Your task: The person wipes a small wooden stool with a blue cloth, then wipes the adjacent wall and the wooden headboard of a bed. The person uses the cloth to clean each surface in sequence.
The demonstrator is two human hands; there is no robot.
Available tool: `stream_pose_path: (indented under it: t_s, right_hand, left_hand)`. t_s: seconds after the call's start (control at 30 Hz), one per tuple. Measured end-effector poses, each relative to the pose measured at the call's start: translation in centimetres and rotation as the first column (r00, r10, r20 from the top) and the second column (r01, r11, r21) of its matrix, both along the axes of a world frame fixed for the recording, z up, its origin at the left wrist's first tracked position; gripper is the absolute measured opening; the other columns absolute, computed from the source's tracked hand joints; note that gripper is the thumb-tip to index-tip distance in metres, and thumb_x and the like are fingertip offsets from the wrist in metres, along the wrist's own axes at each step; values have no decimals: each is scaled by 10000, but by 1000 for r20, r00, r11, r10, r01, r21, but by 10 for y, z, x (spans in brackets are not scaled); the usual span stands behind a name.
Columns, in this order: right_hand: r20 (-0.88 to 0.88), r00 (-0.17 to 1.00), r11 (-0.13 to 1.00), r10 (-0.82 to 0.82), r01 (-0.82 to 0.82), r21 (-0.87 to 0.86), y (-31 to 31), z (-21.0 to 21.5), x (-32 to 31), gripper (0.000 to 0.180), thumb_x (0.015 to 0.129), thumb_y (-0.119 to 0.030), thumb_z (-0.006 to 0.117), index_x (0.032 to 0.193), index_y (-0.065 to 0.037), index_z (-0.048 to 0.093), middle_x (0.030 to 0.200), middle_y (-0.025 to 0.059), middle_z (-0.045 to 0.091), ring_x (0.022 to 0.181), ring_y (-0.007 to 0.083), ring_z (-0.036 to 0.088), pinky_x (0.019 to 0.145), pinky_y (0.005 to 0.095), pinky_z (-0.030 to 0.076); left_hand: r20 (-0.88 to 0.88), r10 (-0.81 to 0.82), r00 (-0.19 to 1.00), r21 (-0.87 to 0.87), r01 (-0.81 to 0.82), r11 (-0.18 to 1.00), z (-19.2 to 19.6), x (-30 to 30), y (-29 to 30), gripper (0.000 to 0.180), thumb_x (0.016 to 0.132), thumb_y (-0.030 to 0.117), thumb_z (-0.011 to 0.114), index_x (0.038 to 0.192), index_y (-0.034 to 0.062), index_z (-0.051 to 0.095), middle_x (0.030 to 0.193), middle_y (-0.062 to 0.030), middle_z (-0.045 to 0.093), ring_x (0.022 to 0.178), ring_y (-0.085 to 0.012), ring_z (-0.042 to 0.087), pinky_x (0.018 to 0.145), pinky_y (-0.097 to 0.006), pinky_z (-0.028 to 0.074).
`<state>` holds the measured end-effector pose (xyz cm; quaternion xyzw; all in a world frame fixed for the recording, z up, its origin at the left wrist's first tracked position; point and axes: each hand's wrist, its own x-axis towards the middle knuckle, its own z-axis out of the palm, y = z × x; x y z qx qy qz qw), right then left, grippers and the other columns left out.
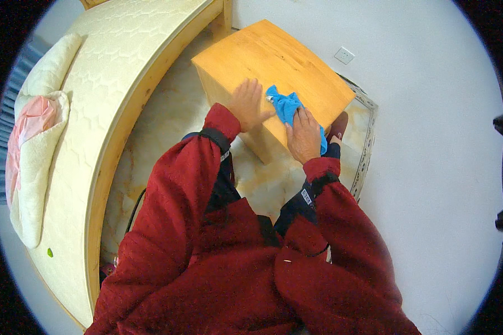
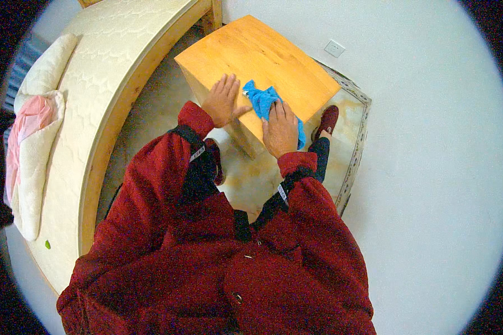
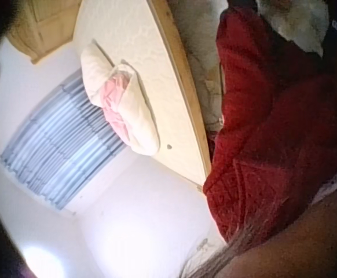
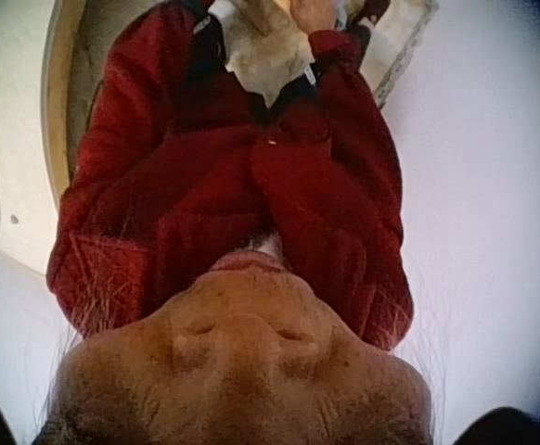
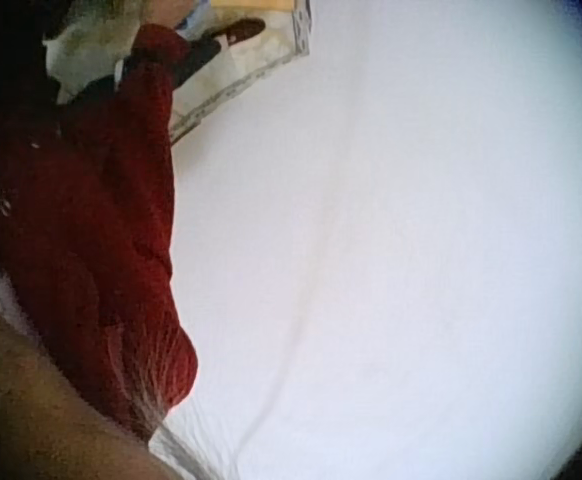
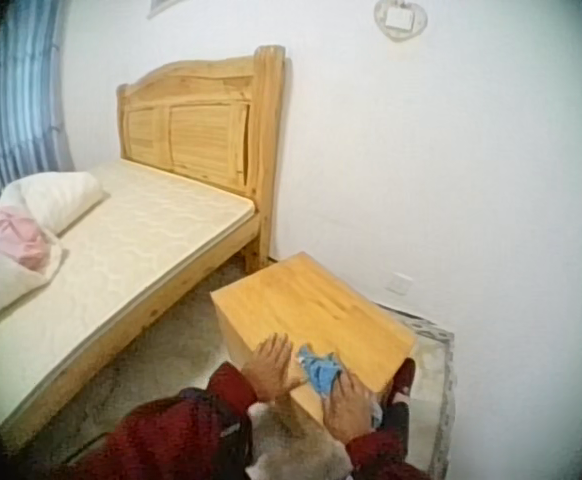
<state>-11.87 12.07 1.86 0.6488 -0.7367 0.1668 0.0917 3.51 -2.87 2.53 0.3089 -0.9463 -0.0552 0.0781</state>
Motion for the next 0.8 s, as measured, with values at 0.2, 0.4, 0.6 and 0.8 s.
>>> stream_pose_path:
  t_s: [0.2, 0.4, 0.6, 0.8]
  right_hand:
    - [29, 999, 1000, -30, 30, -6, -14, -1, -4, 529, 846, -251, 584, 1269, 45, 470, 1371, 182, 427, 1266, 349, 380, 1028, 469, 322]
    - [-27, 1000, 1000, -10, 11, 17, -33, -1, -21, 531, 868, -276, 566, 1275, 49, 463, 1370, 190, 427, 1265, 357, 384, 1036, 468, 318]
    - [-13, 1000, 998, -12, 12, 53, -109, -7, -46, 544, 895, -305, 532, 1296, 53, 449, 1386, 203, 417, 1265, 373, 395, 1046, 474, 321]
    - [-17, 1000, 1000, 21, -21, 20, -141, -7, -39, 533, 874, -313, 551, 1257, 54, 498, 1331, 211, 471, 1247, 369, 414, 1028, 461, 352]
  left_hand:
    - [15, 184, 983, -24, -184, 983, 1, 0, -59, 917, 878, 667, 369, 1396, -83, 271, 1468, -288, 237, 1379, -433, 197, 1119, -493, 194]
    - [7, 295, 955, -71, -294, 953, 1, -2, -102, 973, 830, 713, 412, 1355, -101, 315, 1446, -308, 264, 1352, -465, 234, 1102, -502, 217]
    - [-45, 318, 947, -26, -319, 947, -9, 0, -109, 963, 846, 705, 379, 1375, -95, 290, 1459, -302, 246, 1367, -455, 208, 1111, -510, 186]
    - [-66, 338, 939, -78, -342, 936, -12, -1, -105, 925, 874, 672, 348, 1397, -86, 262, 1476, -291, 221, 1386, -442, 171, 1127, -499, 149]
